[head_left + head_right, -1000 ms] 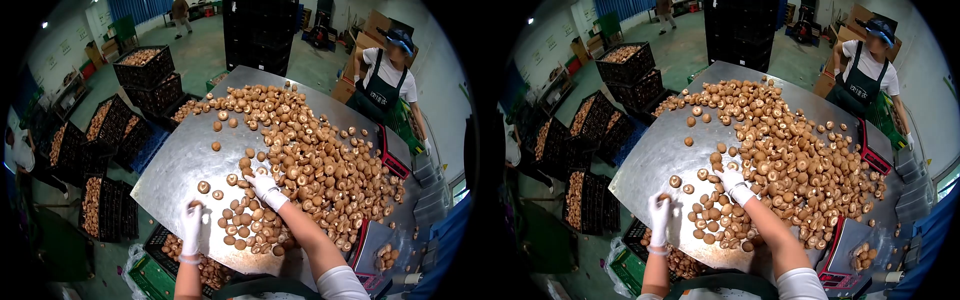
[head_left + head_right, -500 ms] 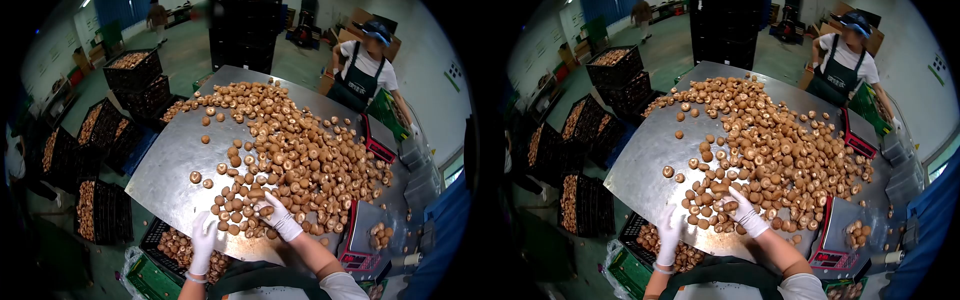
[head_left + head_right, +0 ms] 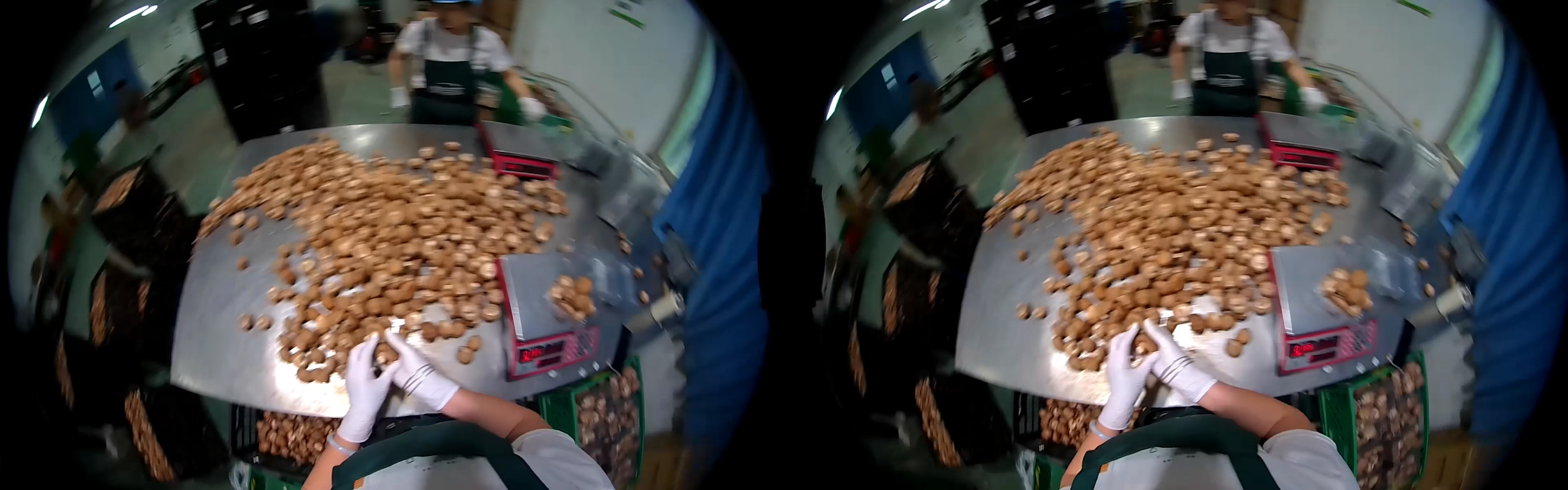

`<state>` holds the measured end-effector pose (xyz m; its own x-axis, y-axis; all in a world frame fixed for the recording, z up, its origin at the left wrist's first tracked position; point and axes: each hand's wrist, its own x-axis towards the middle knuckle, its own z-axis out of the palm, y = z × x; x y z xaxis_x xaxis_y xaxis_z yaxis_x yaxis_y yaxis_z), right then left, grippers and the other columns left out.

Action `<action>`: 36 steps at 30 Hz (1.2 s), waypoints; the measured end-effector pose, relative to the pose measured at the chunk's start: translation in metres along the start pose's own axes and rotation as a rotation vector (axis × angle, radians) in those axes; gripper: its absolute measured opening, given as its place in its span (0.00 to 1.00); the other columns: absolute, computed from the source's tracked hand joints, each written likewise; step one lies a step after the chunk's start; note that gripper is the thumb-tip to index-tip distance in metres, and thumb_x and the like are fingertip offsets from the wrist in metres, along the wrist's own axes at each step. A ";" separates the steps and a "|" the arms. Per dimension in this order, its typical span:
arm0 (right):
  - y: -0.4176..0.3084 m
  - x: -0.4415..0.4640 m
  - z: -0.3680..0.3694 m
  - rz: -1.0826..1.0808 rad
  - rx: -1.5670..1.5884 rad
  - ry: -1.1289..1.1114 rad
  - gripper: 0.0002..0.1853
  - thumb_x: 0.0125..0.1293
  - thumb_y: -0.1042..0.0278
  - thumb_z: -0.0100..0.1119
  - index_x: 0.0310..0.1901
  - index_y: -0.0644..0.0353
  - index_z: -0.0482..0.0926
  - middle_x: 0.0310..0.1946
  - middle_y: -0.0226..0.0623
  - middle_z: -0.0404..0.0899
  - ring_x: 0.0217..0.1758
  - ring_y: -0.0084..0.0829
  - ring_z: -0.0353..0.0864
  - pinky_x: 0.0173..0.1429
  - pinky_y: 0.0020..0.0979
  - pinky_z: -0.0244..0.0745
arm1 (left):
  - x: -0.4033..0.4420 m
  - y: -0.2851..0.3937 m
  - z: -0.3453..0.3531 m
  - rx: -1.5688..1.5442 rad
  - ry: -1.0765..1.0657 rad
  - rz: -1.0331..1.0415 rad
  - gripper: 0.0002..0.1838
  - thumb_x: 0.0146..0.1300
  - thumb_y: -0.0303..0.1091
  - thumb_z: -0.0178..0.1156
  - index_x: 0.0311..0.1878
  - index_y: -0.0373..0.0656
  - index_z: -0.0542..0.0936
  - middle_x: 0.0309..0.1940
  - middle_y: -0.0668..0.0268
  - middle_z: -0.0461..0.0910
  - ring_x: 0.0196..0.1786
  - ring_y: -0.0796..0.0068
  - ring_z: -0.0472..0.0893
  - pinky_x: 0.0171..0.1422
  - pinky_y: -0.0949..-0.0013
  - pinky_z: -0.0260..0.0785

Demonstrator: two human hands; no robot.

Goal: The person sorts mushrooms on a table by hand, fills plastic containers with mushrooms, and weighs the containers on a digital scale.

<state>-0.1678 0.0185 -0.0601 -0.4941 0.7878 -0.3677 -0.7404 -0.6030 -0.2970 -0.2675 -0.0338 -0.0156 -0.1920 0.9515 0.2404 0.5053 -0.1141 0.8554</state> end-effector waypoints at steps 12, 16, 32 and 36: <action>-0.244 -0.180 -0.030 -1.002 -1.385 0.442 0.21 0.62 0.72 0.58 0.57 0.60 0.70 0.52 0.34 0.74 0.51 0.23 0.76 0.48 0.25 0.74 | -0.008 0.070 0.085 -1.206 -0.366 -0.601 0.29 0.61 0.29 0.56 0.66 0.40 0.63 0.56 0.58 0.71 0.54 0.69 0.76 0.52 0.72 0.74; -0.319 -0.232 -0.057 -1.266 -1.327 0.660 0.20 0.57 0.77 0.61 0.53 0.65 0.72 0.48 0.39 0.77 0.51 0.33 0.77 0.57 0.31 0.71 | -0.015 0.087 0.110 -1.383 -0.369 -0.597 0.33 0.60 0.24 0.50 0.70 0.37 0.54 0.65 0.50 0.62 0.59 0.56 0.75 0.53 0.67 0.78; -0.357 -0.292 -0.143 -1.235 -1.786 0.748 0.15 0.54 0.77 0.62 0.45 0.59 0.77 0.50 0.40 0.76 0.58 0.41 0.72 0.64 0.38 0.65 | -0.030 0.140 0.207 -1.403 -0.440 -0.659 0.31 0.67 0.32 0.53 0.71 0.40 0.55 0.64 0.51 0.63 0.56 0.50 0.76 0.53 0.67 0.78; -0.352 -0.300 -0.158 -1.225 -1.715 0.744 0.14 0.55 0.79 0.60 0.45 0.60 0.77 0.49 0.40 0.76 0.56 0.40 0.74 0.62 0.36 0.67 | -0.027 0.141 0.217 -1.391 -0.486 -0.621 0.28 0.68 0.34 0.52 0.69 0.38 0.57 0.65 0.53 0.63 0.61 0.48 0.71 0.58 0.61 0.74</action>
<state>0.3130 -0.0259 0.0150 0.2692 0.8257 0.4958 0.7245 0.1655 -0.6691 -0.0081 -0.0131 -0.0008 0.3447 0.9131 -0.2177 -0.7227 0.4062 0.5593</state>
